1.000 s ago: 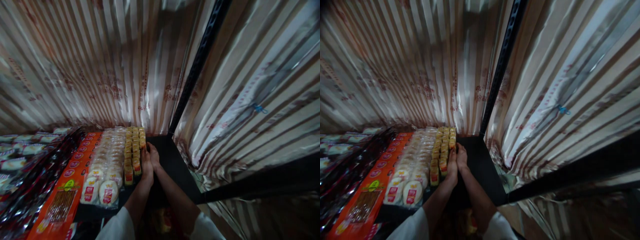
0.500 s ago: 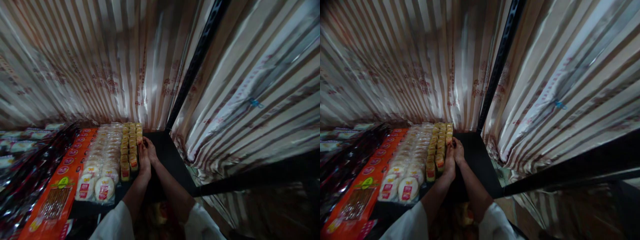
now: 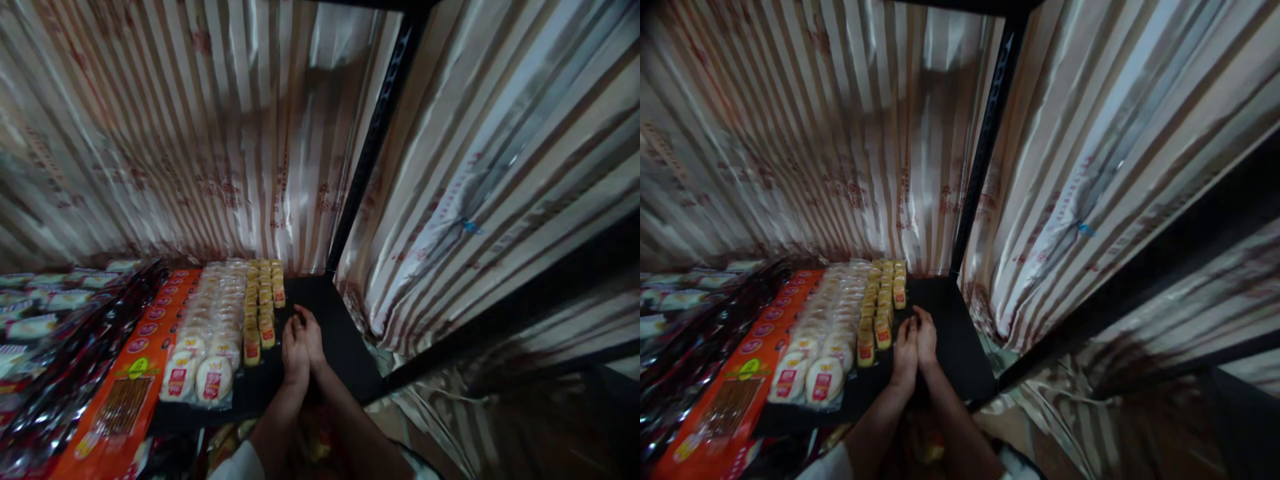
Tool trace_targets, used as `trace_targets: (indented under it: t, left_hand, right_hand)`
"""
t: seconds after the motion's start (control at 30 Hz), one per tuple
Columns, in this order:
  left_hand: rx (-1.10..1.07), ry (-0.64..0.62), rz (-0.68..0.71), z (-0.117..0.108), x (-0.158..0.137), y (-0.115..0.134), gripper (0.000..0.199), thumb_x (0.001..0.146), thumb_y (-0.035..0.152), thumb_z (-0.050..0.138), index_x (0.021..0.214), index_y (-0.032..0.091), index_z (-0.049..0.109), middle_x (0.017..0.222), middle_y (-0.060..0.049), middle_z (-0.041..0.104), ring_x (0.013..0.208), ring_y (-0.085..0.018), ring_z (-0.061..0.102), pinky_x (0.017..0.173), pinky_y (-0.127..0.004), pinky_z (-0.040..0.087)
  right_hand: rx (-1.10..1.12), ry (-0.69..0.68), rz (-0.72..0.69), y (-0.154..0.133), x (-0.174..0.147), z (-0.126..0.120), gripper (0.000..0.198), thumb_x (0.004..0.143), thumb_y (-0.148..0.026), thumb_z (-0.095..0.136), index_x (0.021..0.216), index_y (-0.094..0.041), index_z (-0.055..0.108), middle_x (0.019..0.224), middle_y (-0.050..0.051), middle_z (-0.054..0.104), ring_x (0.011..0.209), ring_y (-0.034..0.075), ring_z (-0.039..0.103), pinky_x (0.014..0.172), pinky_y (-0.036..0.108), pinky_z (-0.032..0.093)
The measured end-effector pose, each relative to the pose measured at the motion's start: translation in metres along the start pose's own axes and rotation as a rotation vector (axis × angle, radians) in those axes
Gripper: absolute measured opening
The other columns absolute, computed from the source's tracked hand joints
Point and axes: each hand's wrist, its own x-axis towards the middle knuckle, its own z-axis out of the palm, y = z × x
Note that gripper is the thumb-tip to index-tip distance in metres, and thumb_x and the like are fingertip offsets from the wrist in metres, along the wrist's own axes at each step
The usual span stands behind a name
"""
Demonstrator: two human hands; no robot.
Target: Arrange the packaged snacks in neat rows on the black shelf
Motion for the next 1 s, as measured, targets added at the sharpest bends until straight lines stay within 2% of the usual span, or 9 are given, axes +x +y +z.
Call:
trace_targets:
  t: [0.1, 0.23, 0.4, 0.5, 0.57, 0.7, 0.83, 0.93, 1.0]
  left_hand:
    - [0.065, -0.027, -0.07, -0.01, -0.033, 0.003, 0.041, 0.089, 0.031, 0.036, 0.12, 0.01, 0.053, 0.126, -0.015, 0.057, 0.119, -0.02, 0.052, 0.102, -0.031, 0.038]
    - [0.085, -0.095, -0.014, -0.029, -0.083, -0.012, 0.038, 0.088, 0.032, 0.036, 0.119, 0.018, 0.054, 0.128, -0.009, 0.058, 0.119, -0.017, 0.051, 0.104, -0.029, 0.036]
    - [0.048, -0.22, 0.115, -0.059, -0.141, -0.061, 0.04, 0.087, 0.033, 0.038, 0.118, 0.016, 0.055, 0.125, -0.01, 0.058, 0.116, -0.018, 0.052, 0.103, -0.031, 0.036]
    - [0.063, -0.316, 0.101, -0.081, -0.164, -0.094, 0.041, 0.085, 0.03, 0.038, 0.119, 0.015, 0.055, 0.127, -0.01, 0.057, 0.117, -0.018, 0.051, 0.103, -0.031, 0.036]
    - [0.16, -0.313, 0.034, -0.096, -0.17, -0.111, 0.04, 0.083, 0.025, 0.04, 0.117, 0.013, 0.056, 0.126, -0.012, 0.057, 0.117, -0.019, 0.051, 0.103, -0.032, 0.036]
    - [0.466, -0.202, -0.083, -0.125, -0.163, -0.131, 0.036, 0.08, 0.016, 0.04, 0.11, 0.013, 0.06, 0.118, -0.011, 0.061, 0.112, -0.019, 0.055, 0.098, -0.029, 0.04]
    - [0.721, -0.133, -0.131, -0.147, -0.143, -0.142, 0.034, 0.081, 0.012, 0.038, 0.106, 0.013, 0.062, 0.117, -0.012, 0.061, 0.113, -0.02, 0.054, 0.099, -0.03, 0.038]
    - [0.777, -0.136, -0.143, -0.152, -0.13, -0.15, 0.039, 0.082, 0.01, 0.036, 0.114, 0.011, 0.058, 0.122, -0.014, 0.058, 0.114, -0.022, 0.054, 0.098, -0.031, 0.038]
    - [0.796, -0.149, -0.122, -0.153, -0.125, -0.154, 0.043, 0.082, 0.007, 0.034, 0.119, 0.014, 0.055, 0.125, -0.012, 0.057, 0.112, -0.021, 0.055, 0.095, -0.03, 0.04]
  right_hand:
    - [0.006, -0.021, 0.014, -0.005, -0.031, -0.014, 0.035, 0.075, -0.023, 0.047, 0.103, -0.017, 0.065, 0.108, 0.01, 0.065, 0.1, 0.021, 0.06, 0.093, 0.035, 0.047]
    - [0.027, -0.021, -0.019, -0.015, -0.083, -0.033, 0.035, 0.075, -0.02, 0.043, 0.102, -0.019, 0.066, 0.103, 0.006, 0.066, 0.092, 0.018, 0.061, 0.086, 0.032, 0.049]
    - [0.028, -0.081, -0.088, -0.016, -0.161, -0.053, 0.033, 0.077, -0.019, 0.041, 0.098, -0.022, 0.066, 0.098, 0.005, 0.067, 0.091, 0.018, 0.061, 0.084, 0.032, 0.049]
    - [-0.031, -0.171, -0.069, -0.004, -0.204, -0.052, 0.034, 0.076, -0.015, 0.039, 0.094, -0.022, 0.067, 0.096, 0.006, 0.068, 0.095, 0.02, 0.061, 0.09, 0.036, 0.047]
    - [-0.118, -0.281, 0.001, 0.006, -0.226, -0.045, 0.036, 0.075, -0.013, 0.039, 0.096, -0.021, 0.067, 0.099, 0.007, 0.069, 0.096, 0.021, 0.061, 0.092, 0.037, 0.046]
    - [-0.342, -0.533, 0.128, 0.021, -0.248, -0.024, 0.038, 0.077, -0.014, 0.042, 0.107, -0.016, 0.064, 0.11, 0.011, 0.067, 0.104, 0.022, 0.06, 0.095, 0.034, 0.043]
    - [-0.572, -0.594, 0.153, 0.024, -0.252, -0.008, 0.041, 0.079, -0.014, 0.044, 0.117, -0.015, 0.06, 0.119, 0.012, 0.063, 0.112, 0.022, 0.056, 0.099, 0.033, 0.038]
    - [-0.598, -0.608, 0.158, 0.02, -0.248, -0.003, 0.043, 0.079, -0.013, 0.044, 0.119, -0.016, 0.058, 0.121, 0.011, 0.062, 0.113, 0.021, 0.056, 0.098, 0.032, 0.039]
    - [-0.584, -0.611, 0.157, 0.016, -0.246, -0.002, 0.043, 0.079, -0.012, 0.043, 0.118, -0.017, 0.059, 0.119, 0.01, 0.063, 0.112, 0.02, 0.057, 0.097, 0.032, 0.039]
